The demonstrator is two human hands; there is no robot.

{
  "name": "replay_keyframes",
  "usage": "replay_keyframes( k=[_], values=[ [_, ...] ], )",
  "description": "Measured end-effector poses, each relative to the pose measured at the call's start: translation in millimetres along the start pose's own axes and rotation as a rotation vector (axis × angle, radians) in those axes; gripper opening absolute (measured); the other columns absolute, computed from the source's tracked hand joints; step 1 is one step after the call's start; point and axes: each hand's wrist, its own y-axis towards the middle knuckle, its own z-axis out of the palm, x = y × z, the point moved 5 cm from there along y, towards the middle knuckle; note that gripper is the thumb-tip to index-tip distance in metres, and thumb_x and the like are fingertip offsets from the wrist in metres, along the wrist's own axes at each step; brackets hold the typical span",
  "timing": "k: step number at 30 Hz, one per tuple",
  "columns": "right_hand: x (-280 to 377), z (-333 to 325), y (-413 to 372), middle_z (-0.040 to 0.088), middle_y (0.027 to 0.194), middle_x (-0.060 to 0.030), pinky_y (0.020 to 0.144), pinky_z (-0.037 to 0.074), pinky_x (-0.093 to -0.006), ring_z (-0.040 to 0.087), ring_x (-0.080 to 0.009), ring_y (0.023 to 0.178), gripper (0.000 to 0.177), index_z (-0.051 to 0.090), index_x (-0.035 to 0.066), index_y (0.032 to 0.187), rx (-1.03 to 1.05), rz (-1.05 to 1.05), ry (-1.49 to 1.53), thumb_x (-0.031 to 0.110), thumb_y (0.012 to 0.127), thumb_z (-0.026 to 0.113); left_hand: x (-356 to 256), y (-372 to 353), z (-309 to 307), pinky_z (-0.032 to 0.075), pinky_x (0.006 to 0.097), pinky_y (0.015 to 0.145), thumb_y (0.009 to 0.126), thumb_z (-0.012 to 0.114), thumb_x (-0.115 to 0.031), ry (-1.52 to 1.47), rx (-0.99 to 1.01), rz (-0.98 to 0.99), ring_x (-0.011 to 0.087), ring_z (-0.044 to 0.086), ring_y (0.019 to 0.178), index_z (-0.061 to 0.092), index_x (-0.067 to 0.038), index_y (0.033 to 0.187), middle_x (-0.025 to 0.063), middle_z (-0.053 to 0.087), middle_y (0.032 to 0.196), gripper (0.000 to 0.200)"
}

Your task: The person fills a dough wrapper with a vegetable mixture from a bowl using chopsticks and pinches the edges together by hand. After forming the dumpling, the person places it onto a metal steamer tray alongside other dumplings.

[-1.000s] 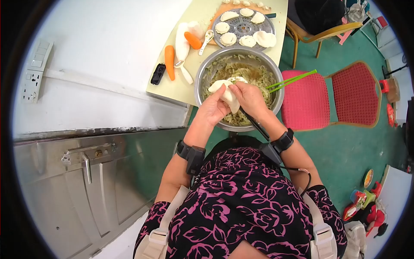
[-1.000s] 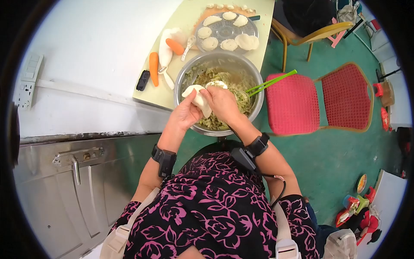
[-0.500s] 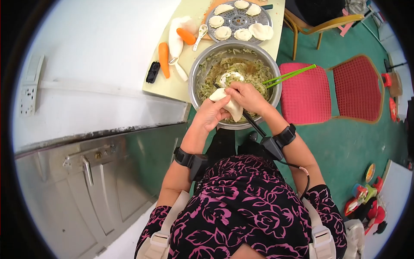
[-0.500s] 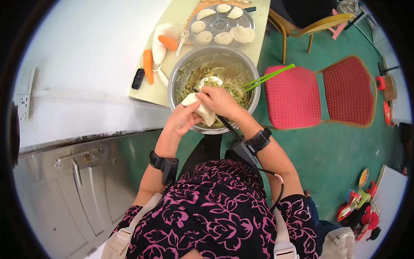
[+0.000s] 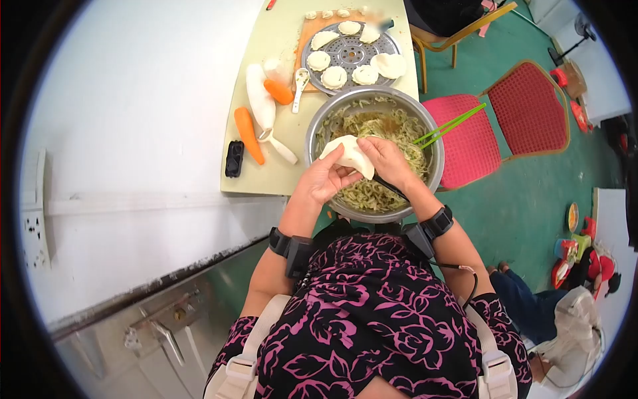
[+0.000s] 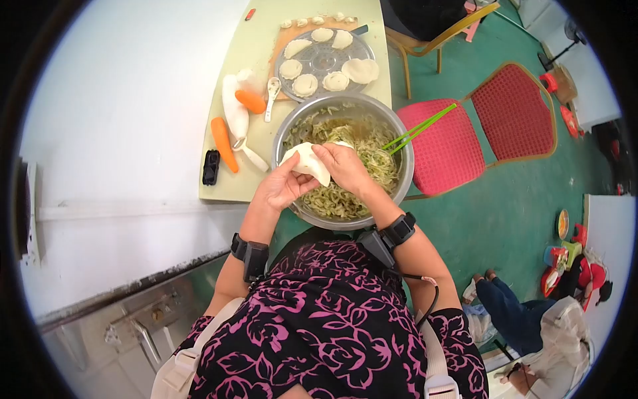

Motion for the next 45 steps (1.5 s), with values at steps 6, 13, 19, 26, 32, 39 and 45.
replay_keyframes(
  k=[6,13,19,26,32,39,45],
  values=[
    [-15.9,14.9,2.8,0.051,0.060,-0.0053,0.052,0.040,-0.0297,0.047,-0.0163,0.054,0.050,0.054,-0.002,0.076,-0.070,0.188,0.090,0.043,0.089,0.035,-29.4,6.1,-15.5,0.048,0.0381,0.081,0.082,0.055,-0.015,0.164,0.041,-0.001,0.0212,0.056,0.094,0.045,-0.004,0.112,0.0102,0.055,0.103,0.033],
    [-8.9,37.1,12.2,0.049,0.056,-0.0026,0.043,0.036,-0.0239,0.045,-0.0104,0.047,0.048,0.053,0.000,0.073,-0.155,0.250,0.349,0.042,0.089,0.036,-47.0,2.7,-22.6,0.050,0.0361,0.076,0.081,0.057,-0.012,0.135,0.141,-0.006,0.0207,0.056,0.092,0.045,-0.004,0.111,0.0097,0.055,0.102,0.033],
    [-11.3,48.5,-1.3,0.044,0.053,0.0003,0.039,0.033,-0.0221,0.042,-0.0074,0.043,0.042,0.049,0.003,0.069,-0.143,0.256,0.244,0.039,0.088,0.041,-50.7,3.4,-21.0,0.048,0.0369,0.079,0.083,0.054,-0.016,0.149,0.062,0.105,0.0221,0.056,0.093,0.045,-0.003,0.111,0.0109,0.055,0.104,0.032],
    [-2.6,39.1,2.2,0.044,0.049,0.0017,0.038,0.030,-0.0210,0.040,-0.0060,0.041,0.037,0.049,0.007,0.065,-0.201,0.184,0.390,0.036,0.088,0.043,-55.6,0.6,-24.8,0.044,0.0394,0.084,0.087,0.044,-0.028,0.176,0.244,0.002,0.0225,0.053,0.100,0.042,-0.003,0.118,0.0108,0.052,0.113,0.040],
    [-5.6,33.9,7.4,0.047,0.055,0.0023,0.037,0.031,-0.0180,0.041,-0.0051,0.042,0.035,0.052,0.009,0.073,-0.314,0.250,0.639,0.039,0.087,0.043,-41.6,1.2,-16.2,0.050,0.0362,0.076,0.085,0.051,-0.019,0.281,0.221,-0.067,0.0221,0.055,0.094,0.042,-0.002,0.113,0.0125,0.052,0.106,0.034],
    [-11.4,47.0,-1.4,0.054,0.094,-0.0045,0.071,0.039,-0.0209,0.051,-0.0087,0.084,0.043,0.048,0.005,0.109,-0.210,0.251,0.507,0.041,0.089,0.037,-46.9,18.9,-11.9,0.043,0.0362,0.085,0.086,0.047,-0.021,-0.039,0.064,0.125,0.0209,0.051,0.099,0.041,-0.003,0.116,0.0101,0.052,0.109,0.035],
    [-17.8,54.3,14.7,0.052,0.106,-0.0069,0.081,0.039,-0.0249,0.049,-0.0115,0.094,0.036,0.043,0.000,0.115,-0.334,0.135,0.560,0.018,0.085,0.052,-36.7,19.8,12.3,0.043,0.0328,0.082,0.086,0.046,-0.012,0.188,0.025,0.289,0.0195,0.052,0.095,0.040,0.000,0.114,0.0086,0.051,0.102,0.031]
  ],
)
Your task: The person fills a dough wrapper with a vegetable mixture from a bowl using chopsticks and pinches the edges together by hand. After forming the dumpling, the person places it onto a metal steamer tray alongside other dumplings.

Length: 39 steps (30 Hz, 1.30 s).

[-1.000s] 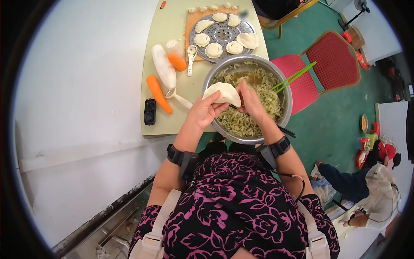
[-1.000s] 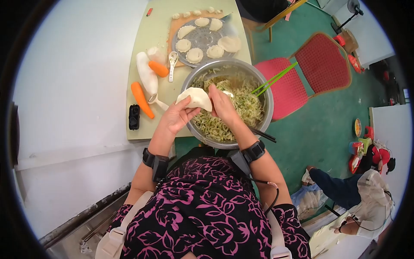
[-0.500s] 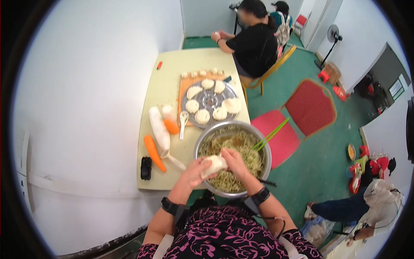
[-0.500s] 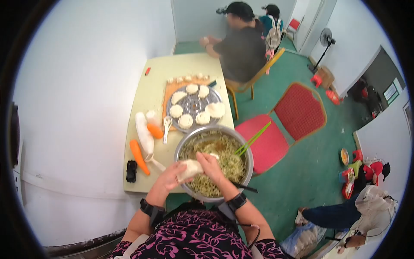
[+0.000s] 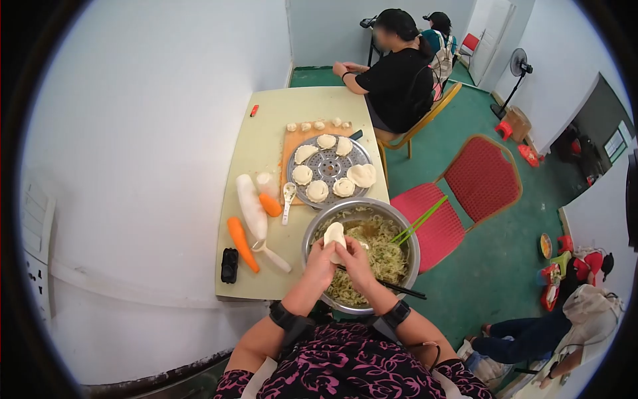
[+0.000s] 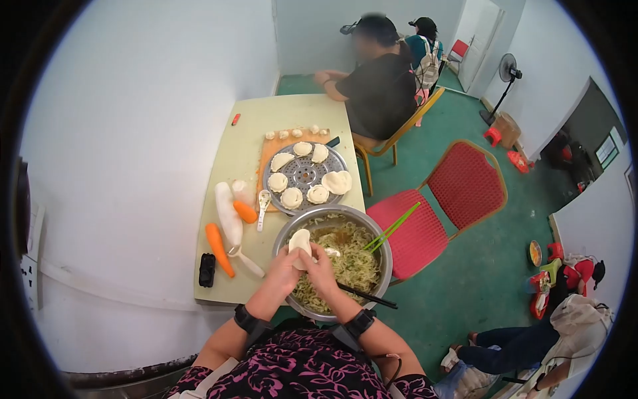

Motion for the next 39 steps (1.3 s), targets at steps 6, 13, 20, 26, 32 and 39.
replay_keyframes(
  k=[6,13,20,26,32,39],
  values=[
    [22.1,-11.2,-4.2,0.057,0.097,-0.0051,0.058,0.049,-0.0210,0.057,-0.0121,0.080,0.034,0.043,0.004,0.115,0.170,0.152,-0.130,0.016,0.084,0.053,-13.9,-2.1,-3.3,0.045,0.0257,0.071,0.084,0.051,-0.020,0.378,0.134,-0.069,0.0110,0.054,0.085,0.049,-0.004,0.106,0.0037,0.056,0.091,0.027],
    [38.3,-12.9,3.4,0.062,0.089,-0.0062,0.062,0.044,-0.0232,0.054,-0.0085,0.069,0.038,0.058,0.000,0.104,0.331,-0.066,-0.345,0.012,0.069,0.068,-19.5,0.7,-12.3,0.049,0.0283,0.066,0.085,0.050,-0.024,0.275,0.088,-0.084,0.0119,0.056,0.082,0.050,-0.005,0.104,0.0033,0.056,0.091,0.027],
    [15.2,-34.2,-7.6,0.058,0.079,-0.0004,0.057,0.042,-0.0177,0.050,-0.0048,0.065,0.024,0.059,0.003,0.097,0.008,0.178,0.310,0.015,0.077,0.064,-7.6,7.5,-19.2,0.044,0.0419,0.086,0.088,0.044,-0.021,-0.169,-0.030,-0.127,0.0224,0.051,0.101,0.045,-0.005,0.110,0.0115,0.052,0.106,0.027],
    [8.8,-34.1,-7.6,0.056,0.074,0.0027,0.055,0.039,-0.0166,0.047,-0.0032,0.060,0.019,0.060,0.006,0.091,-0.287,0.134,0.438,0.022,0.081,0.060,-7.3,-7.3,-0.3,0.044,0.0451,0.086,0.089,0.043,-0.023,-0.135,-0.050,-0.072,0.0251,0.049,0.105,0.044,-0.005,0.112,0.0129,0.050,0.110,0.029],
    [27.9,-36.0,-4.1,0.058,0.075,0.0014,0.055,0.039,-0.0186,0.049,-0.0057,0.062,0.017,0.060,0.004,0.090,-0.143,-0.159,0.090,0.019,0.081,0.059,-15.9,-4.4,-5.1,0.049,0.0368,0.076,0.089,0.044,-0.025,0.162,0.029,-0.066,0.0218,0.058,0.090,0.046,-0.003,0.111,0.0101,0.056,0.100,0.031],
    [83.6,-23.7,-9.9,0.059,0.073,-0.0045,0.060,0.043,-0.0246,0.053,-0.0128,0.063,0.011,0.061,0.002,0.085,0.189,-0.343,-0.590,0.008,0.076,0.060,-51.8,-9.2,9.1,0.051,0.0227,0.057,0.087,0.046,-0.022,0.831,0.211,-0.025,0.0106,0.059,0.071,0.054,0.000,0.104,0.0056,0.058,0.087,0.029]
  ],
)
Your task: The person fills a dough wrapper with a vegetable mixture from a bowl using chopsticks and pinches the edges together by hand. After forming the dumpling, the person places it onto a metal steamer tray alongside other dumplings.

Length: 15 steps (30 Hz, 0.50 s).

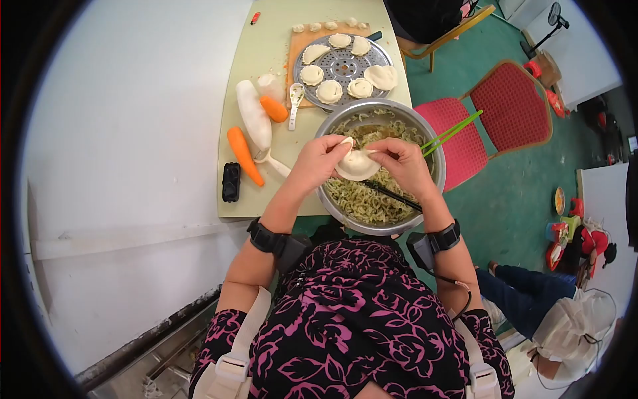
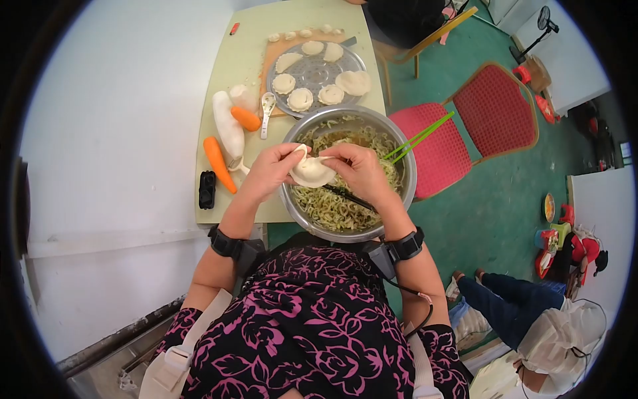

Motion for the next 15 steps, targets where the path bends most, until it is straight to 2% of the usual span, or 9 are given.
replay_keyframes(
  k=[2,5,8,11,15],
  values=[
    [13.5,-0.5,3.7,0.058,0.071,-0.0063,0.059,0.043,-0.0265,0.054,-0.0159,0.063,0.010,0.061,0.002,0.083,0.113,-0.088,-0.095,0.006,0.074,0.061,-11.6,-1.6,1.2,0.051,0.0221,0.056,0.086,0.047,-0.022,0.169,0.066,0.006,0.0098,0.058,0.069,0.055,0.001,0.103,0.0047,0.058,0.085,0.029],
    [26.8,0.9,6.0,0.055,0.067,-0.0087,0.058,0.042,-0.0293,0.053,-0.0206,0.062,0.012,0.062,0.002,0.083,0.181,-0.253,-0.203,0.005,0.072,0.061,-21.8,-5.9,6.1,0.050,0.0218,0.055,0.086,0.047,-0.021,0.225,0.115,0.014,0.0099,0.058,0.068,0.055,0.001,0.103,0.0047,0.058,0.083,0.029],
    [28.8,3.1,5.2,0.056,0.066,-0.0066,0.057,0.043,-0.0274,0.054,-0.0176,0.061,0.011,0.062,0.002,0.081,0.209,-0.292,-0.253,0.005,0.070,0.063,-23.1,-5.1,11.6,0.050,0.0220,0.054,0.086,0.046,-0.020,0.348,0.172,0.020,0.0108,0.058,0.066,0.055,0.002,0.103,0.0064,0.059,0.080,0.029],
    [25.9,2.3,4.9,0.056,0.066,-0.0065,0.056,0.042,-0.0277,0.054,-0.0167,0.060,0.011,0.059,0.001,0.075,0.186,-0.153,-0.274,0.007,0.069,0.065,-19.8,-3.1,15.2,0.050,0.0224,0.055,0.086,0.045,-0.018,0.420,0.228,-0.006,0.0117,0.058,0.064,0.055,0.003,0.100,0.0080,0.059,0.078,0.027],
    [23.2,2.2,4.3,0.056,0.065,-0.0060,0.055,0.042,-0.0278,0.054,-0.0159,0.059,0.015,0.057,0.002,0.075,0.180,-0.077,-0.271,0.008,0.067,0.067,-20.6,-3.5,20.0,0.049,0.0225,0.054,0.086,0.043,-0.017,0.482,0.269,-0.012,0.0129,0.059,0.063,0.055,0.004,0.095,0.0088,0.059,0.077,0.026]
  ],
)
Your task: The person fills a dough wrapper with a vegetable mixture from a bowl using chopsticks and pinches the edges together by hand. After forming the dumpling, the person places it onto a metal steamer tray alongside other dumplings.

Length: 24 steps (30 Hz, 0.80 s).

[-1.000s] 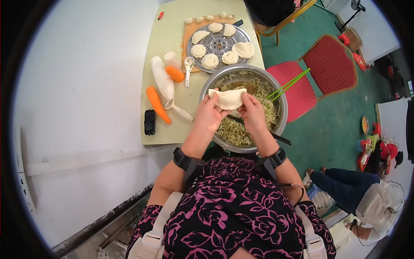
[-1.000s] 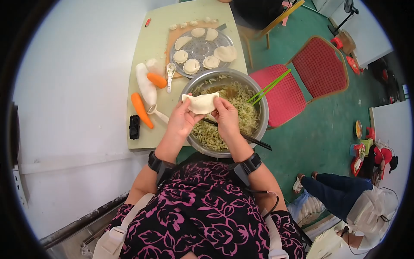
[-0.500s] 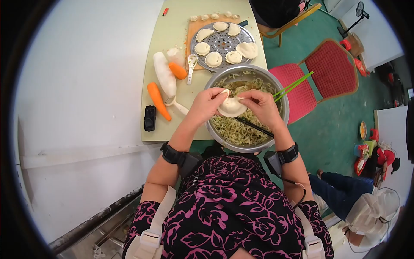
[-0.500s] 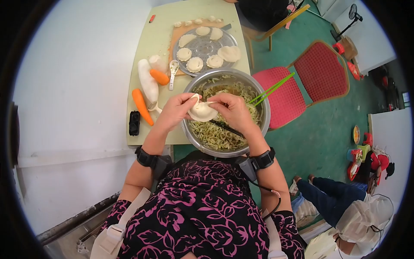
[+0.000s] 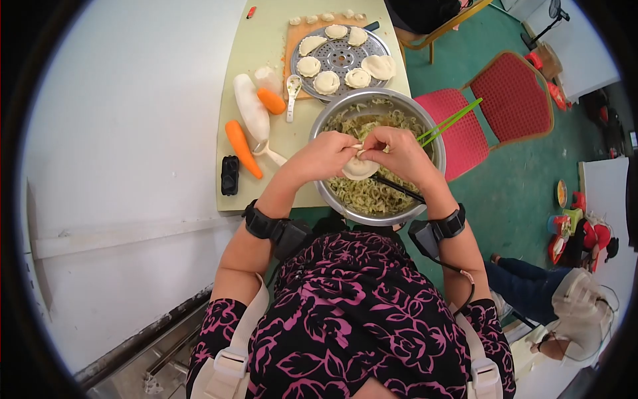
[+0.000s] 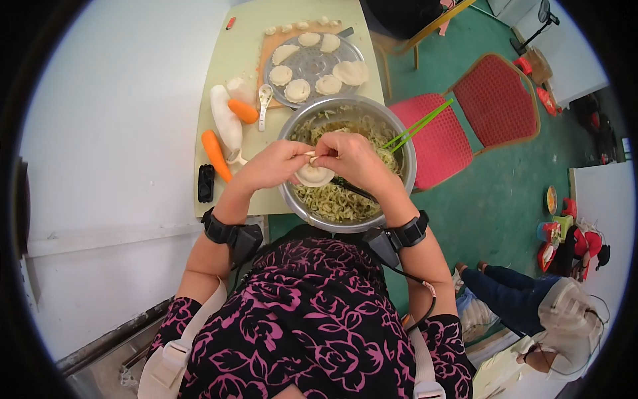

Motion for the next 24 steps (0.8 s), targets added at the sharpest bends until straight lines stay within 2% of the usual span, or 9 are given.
replay_keyframes(
  k=[5,8,11,14,17,20,23,24],
  values=[
    [-1.5,1.0,-1.4,0.056,0.064,-0.0052,0.056,0.042,-0.0271,0.053,-0.0147,0.059,0.018,0.057,0.003,0.079,-0.020,0.053,0.118,0.008,0.066,0.068,3.1,4.7,2.3,0.049,0.0231,0.054,0.085,0.043,-0.017,0.072,0.118,0.017,0.0131,0.059,0.063,0.054,0.005,0.092,0.0090,0.058,0.078,0.026],
    [-3.1,3.7,-2.8,0.056,0.065,-0.0047,0.056,0.043,-0.0265,0.053,-0.0141,0.059,0.017,0.057,0.002,0.079,0.006,0.026,0.074,0.008,0.066,0.067,1.2,3.1,4.3,0.050,0.0247,0.058,0.081,0.041,-0.010,0.092,0.162,-0.013,0.0136,0.058,0.065,0.054,0.006,0.091,0.0094,0.057,0.079,0.023],
    [-2.9,6.9,-4.4,0.056,0.066,-0.0101,0.057,0.043,-0.0295,0.055,-0.0196,0.061,0.017,0.057,0.001,0.080,0.032,0.052,0.098,0.007,0.067,0.066,1.7,2.8,4.7,0.050,0.0256,0.061,0.075,0.037,-0.003,0.081,0.163,-0.001,0.0148,0.058,0.069,0.053,0.007,0.092,0.0105,0.057,0.081,0.026],
    [-5.7,9.7,-5.7,0.057,0.067,-0.0112,0.057,0.044,-0.0302,0.056,-0.0217,0.062,0.016,0.057,0.001,0.078,-0.021,0.024,0.024,0.009,0.067,0.065,6.5,5.1,6.2,0.050,0.0255,0.061,0.070,0.034,0.001,-0.004,0.160,-0.038,0.0159,0.058,0.072,0.053,0.008,0.097,0.0118,0.057,0.086,0.034],
    [-7.4,10.8,-6.0,0.057,0.068,-0.0116,0.057,0.044,-0.0311,0.057,-0.0234,0.063,0.015,0.058,0.001,0.078,-0.072,0.015,-0.059,0.010,0.068,0.064,3.2,4.2,5.9,0.050,0.0254,0.061,0.071,0.035,0.001,-0.056,0.159,-0.064,0.0158,0.058,0.076,0.046,0.006,0.112,0.0123,0.056,0.091,0.043],
    [-7.0,11.5,-8.1,0.057,0.067,-0.0118,0.055,0.044,-0.0315,0.056,-0.0251,0.059,0.013,0.058,0.002,0.076,-0.173,-0.070,-0.093,0.009,0.068,0.063,7.5,3.8,3.1,0.049,0.0242,0.062,0.073,0.037,-0.002,-0.147,0.020,-0.017,0.0146,0.056,0.080,0.034,0.004,0.124,0.0112,0.056,0.094,0.051],
    [-4.6,11.6,-10.1,0.058,0.065,-0.0081,0.052,0.043,-0.0277,0.054,-0.0181,0.054,0.011,0.057,0.002,0.076,-0.182,0.039,0.014,0.008,0.070,0.063,3.1,-3.2,-4.6,0.046,0.0224,0.064,0.077,0.045,-0.008,-0.214,-0.048,-0.040,0.0124,0.054,0.082,0.027,0.004,0.127,0.0089,0.056,0.096,0.054],
    [-8.7,9.8,-11.9,0.058,0.065,-0.0061,0.051,0.042,-0.0256,0.053,-0.0147,0.054,0.010,0.057,0.002,0.076,-0.256,0.102,0.135,0.007,0.071,0.063,5.0,-4.2,-6.8,0.046,0.0218,0.064,0.077,0.048,-0.009,-0.325,-0.072,0.014,0.0116,0.054,0.082,0.032,0.003,0.125,0.0085,0.057,0.096,0.052]
  ],
)
